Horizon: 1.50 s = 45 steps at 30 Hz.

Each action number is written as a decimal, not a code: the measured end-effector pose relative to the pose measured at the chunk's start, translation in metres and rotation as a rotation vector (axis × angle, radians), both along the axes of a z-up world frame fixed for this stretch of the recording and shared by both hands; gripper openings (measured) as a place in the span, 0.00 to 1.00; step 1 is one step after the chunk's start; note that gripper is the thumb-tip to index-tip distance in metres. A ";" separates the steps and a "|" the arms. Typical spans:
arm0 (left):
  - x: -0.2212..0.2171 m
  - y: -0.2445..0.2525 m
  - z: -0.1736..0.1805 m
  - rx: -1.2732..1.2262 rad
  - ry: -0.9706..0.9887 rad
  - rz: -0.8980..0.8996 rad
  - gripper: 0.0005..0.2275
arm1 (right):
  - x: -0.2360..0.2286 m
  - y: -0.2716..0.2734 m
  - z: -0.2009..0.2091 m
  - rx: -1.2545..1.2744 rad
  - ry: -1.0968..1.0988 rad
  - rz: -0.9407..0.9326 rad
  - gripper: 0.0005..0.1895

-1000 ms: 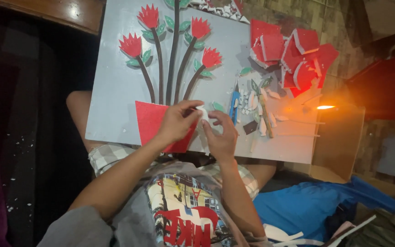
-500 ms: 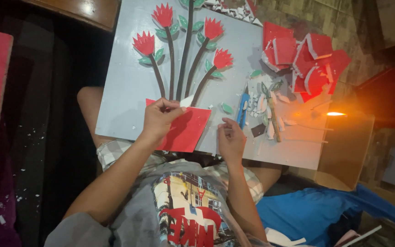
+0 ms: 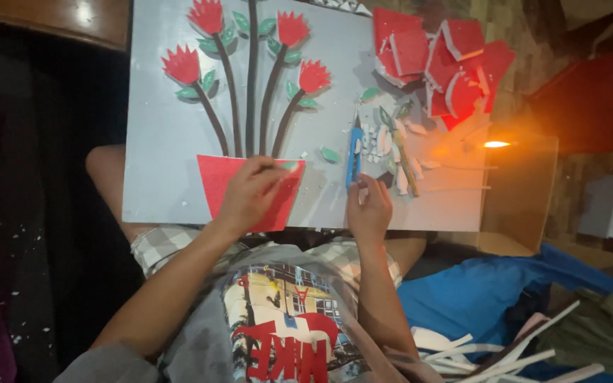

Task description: Attaching small green foam leaves to the stems of a decorative flower arrangement on a white board.

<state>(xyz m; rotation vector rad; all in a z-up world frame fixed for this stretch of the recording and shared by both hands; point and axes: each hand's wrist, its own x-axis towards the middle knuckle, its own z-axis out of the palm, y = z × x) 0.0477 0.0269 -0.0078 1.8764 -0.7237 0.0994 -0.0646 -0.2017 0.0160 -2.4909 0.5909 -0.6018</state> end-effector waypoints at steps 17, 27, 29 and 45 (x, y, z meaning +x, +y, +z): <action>0.054 -0.078 -0.034 0.220 -0.208 0.088 0.06 | 0.051 -0.002 -0.004 -0.308 -0.006 0.228 0.12; 0.038 -0.095 -0.030 0.408 -0.211 -0.002 0.04 | -0.001 -0.018 -0.016 -0.058 -0.101 0.028 0.13; 0.033 -0.100 -0.034 0.451 -0.210 -0.047 0.06 | 0.001 -0.022 -0.024 -0.052 -0.071 0.025 0.13; 0.044 -0.084 -0.044 0.247 0.243 -0.018 0.10 | 0.030 -0.015 -0.028 0.163 0.115 -0.143 0.30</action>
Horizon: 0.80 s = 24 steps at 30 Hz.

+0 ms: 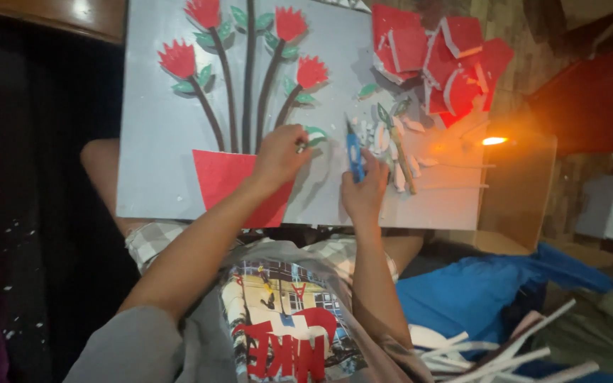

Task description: Attaching small green foam leaves to the stems of a decorative flower arrangement on a white board.

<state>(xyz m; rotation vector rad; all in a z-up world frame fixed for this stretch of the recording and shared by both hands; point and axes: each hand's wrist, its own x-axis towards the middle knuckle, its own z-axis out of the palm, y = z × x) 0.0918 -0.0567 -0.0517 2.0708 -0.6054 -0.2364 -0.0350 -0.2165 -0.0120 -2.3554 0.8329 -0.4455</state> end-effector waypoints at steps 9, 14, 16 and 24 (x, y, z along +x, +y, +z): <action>-0.057 -0.008 0.012 -0.404 0.664 0.037 0.23 | -0.045 0.022 0.007 0.214 -0.032 0.016 0.32; -0.077 -0.014 0.008 -0.267 0.311 -0.034 0.22 | -0.037 0.010 -0.012 0.005 -0.012 0.162 0.34; -0.077 -0.015 0.009 -0.217 0.264 -0.042 0.22 | -0.036 0.003 -0.021 -0.029 -0.013 0.195 0.34; -0.087 -0.032 0.035 -0.517 0.933 0.178 0.24 | -0.021 -0.084 -0.028 -0.377 0.006 0.030 0.17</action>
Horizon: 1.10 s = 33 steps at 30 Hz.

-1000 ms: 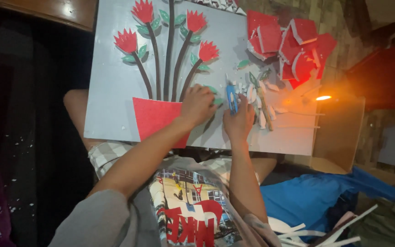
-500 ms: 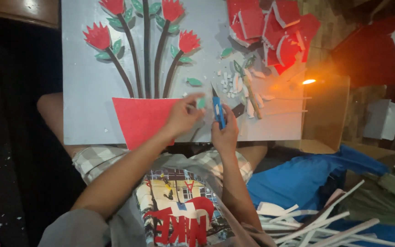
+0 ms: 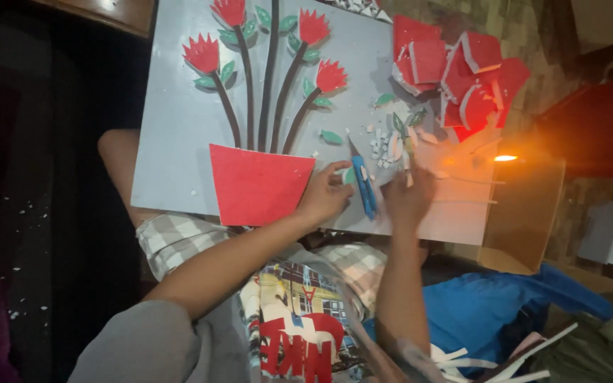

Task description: Attaching small green foam leaves to the stems of a decorative flower arrangement on a white board.

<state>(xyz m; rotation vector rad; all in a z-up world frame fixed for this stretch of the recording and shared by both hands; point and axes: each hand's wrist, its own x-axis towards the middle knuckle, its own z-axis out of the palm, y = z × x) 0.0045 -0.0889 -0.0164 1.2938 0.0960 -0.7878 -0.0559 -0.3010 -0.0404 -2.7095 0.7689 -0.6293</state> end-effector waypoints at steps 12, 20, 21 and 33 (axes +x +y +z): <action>-0.011 -0.036 -0.041 -0.163 0.039 0.112 0.19 | 0.012 -0.047 -0.012 -0.153 0.334 -0.176 0.12; 0.000 -0.043 -0.056 -0.214 -0.013 0.115 0.19 | 0.007 0.013 0.052 0.036 -0.050 0.009 0.13; -0.002 -0.045 -0.061 -0.229 0.009 0.134 0.19 | 0.007 0.030 0.068 0.147 -0.062 0.017 0.13; 0.011 -0.028 -0.039 -0.258 0.120 0.208 0.18 | -0.012 0.104 0.039 1.178 -0.088 -0.156 0.11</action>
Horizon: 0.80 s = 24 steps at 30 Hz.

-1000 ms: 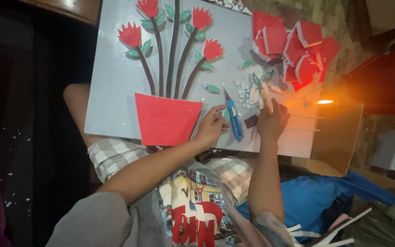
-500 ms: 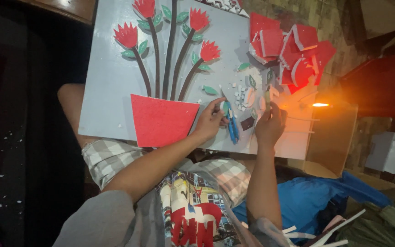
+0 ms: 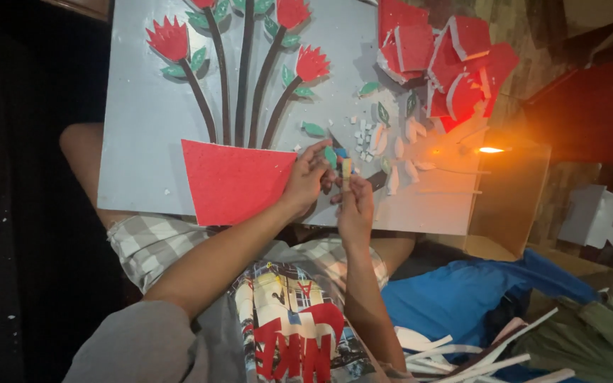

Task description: Attaching small green foam leaves to the stems of a decorative flower arrangement on a white board.

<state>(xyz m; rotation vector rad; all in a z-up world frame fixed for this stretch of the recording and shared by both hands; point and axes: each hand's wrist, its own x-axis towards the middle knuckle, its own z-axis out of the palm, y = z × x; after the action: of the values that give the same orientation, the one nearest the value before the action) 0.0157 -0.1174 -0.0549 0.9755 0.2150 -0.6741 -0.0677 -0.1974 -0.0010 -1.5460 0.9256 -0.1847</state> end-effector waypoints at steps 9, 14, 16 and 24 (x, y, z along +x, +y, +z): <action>-0.006 -0.007 -0.019 -0.052 0.060 0.015 0.18 | -0.006 -0.005 0.022 -0.373 0.246 0.250 0.20; 0.001 0.001 0.006 -0.041 0.032 -0.007 0.18 | -0.002 0.003 0.027 -0.317 0.193 0.239 0.18; 0.000 0.000 0.001 -0.040 0.019 -0.016 0.18 | -0.001 0.006 0.033 -0.334 0.175 0.233 0.18; -0.006 -0.006 -0.016 -0.071 0.041 0.019 0.17 | 0.007 0.008 0.051 -0.551 0.138 0.286 0.16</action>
<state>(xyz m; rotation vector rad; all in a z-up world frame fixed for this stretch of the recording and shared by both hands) 0.0095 -0.1231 -0.0707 0.8916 0.2345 -0.6805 -0.0609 -0.1893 0.0500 -2.2051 0.7822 -0.1339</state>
